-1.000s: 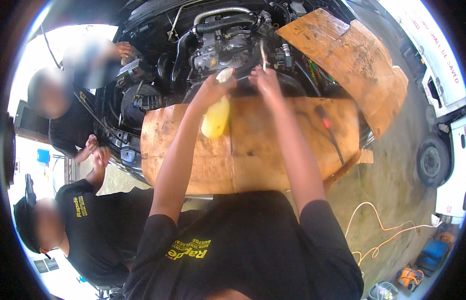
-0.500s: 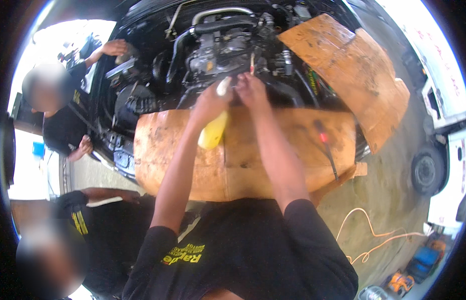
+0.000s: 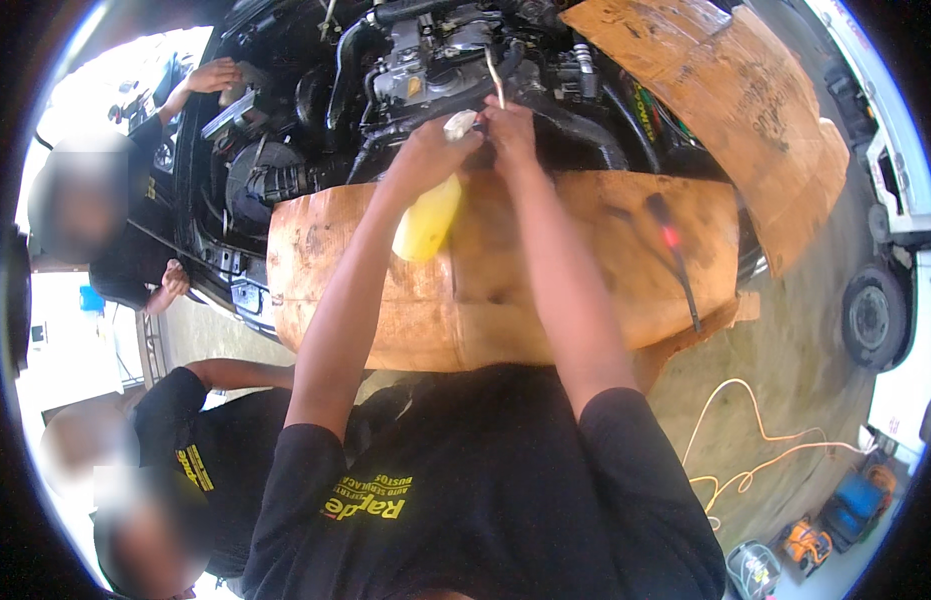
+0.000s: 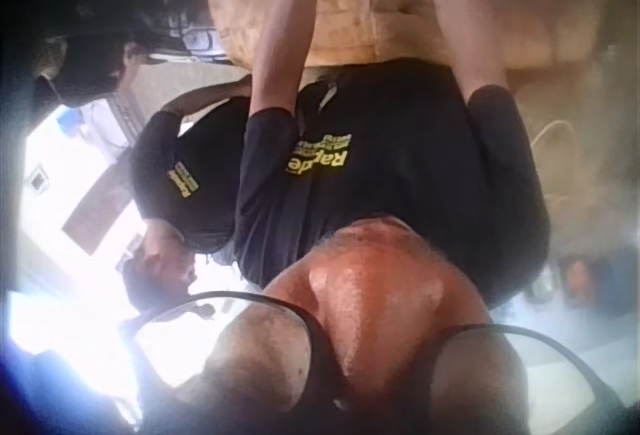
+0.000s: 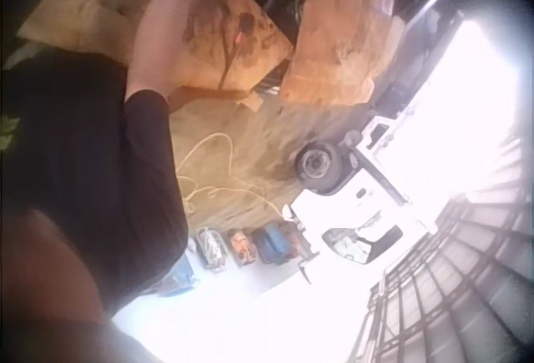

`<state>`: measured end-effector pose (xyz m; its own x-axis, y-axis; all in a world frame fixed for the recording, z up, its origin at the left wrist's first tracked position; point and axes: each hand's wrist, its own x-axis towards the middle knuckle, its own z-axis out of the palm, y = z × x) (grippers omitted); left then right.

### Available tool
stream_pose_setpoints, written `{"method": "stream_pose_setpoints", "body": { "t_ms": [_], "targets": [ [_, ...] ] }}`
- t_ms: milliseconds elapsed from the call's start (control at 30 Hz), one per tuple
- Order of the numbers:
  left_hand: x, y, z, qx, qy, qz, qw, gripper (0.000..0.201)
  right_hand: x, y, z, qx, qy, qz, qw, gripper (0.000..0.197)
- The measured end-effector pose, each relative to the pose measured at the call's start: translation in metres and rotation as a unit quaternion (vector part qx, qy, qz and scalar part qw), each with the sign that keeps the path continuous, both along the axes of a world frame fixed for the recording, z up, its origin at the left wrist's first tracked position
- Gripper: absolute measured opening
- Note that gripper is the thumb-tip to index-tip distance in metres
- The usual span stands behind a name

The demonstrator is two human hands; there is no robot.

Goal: The person sprays a cleaning solution from a yellow bottle onto the car engine and scrubs various components with a brush. Another person is visible working on the engine bay as well.

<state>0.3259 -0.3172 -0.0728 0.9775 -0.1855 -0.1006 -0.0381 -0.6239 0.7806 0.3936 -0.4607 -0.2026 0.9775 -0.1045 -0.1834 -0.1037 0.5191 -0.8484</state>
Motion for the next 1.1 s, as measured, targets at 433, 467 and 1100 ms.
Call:
{"method": "stream_pose_setpoints", "body": {
  "t_ms": [433, 467, 1100],
  "targets": [
    [-0.012, -0.003, 0.005, 0.057, -0.014, 0.017, 0.998, 0.048, -0.007, 0.001, 0.009, 0.022, 0.045, -0.104, 0.993, 0.038],
    [-0.016, -0.003, 0.007, 0.071, -0.022, 0.026, 0.997, 0.047, -0.008, 0.002, 0.013, 0.017, 0.057, -0.119, 0.991, 0.032],
    [-0.064, 0.000, 0.028, 0.063, -0.189, 0.057, 0.978, 0.035, -0.001, -0.015, 0.005, -0.130, -0.036, -0.195, 0.972, 0.035]
  ]
}}
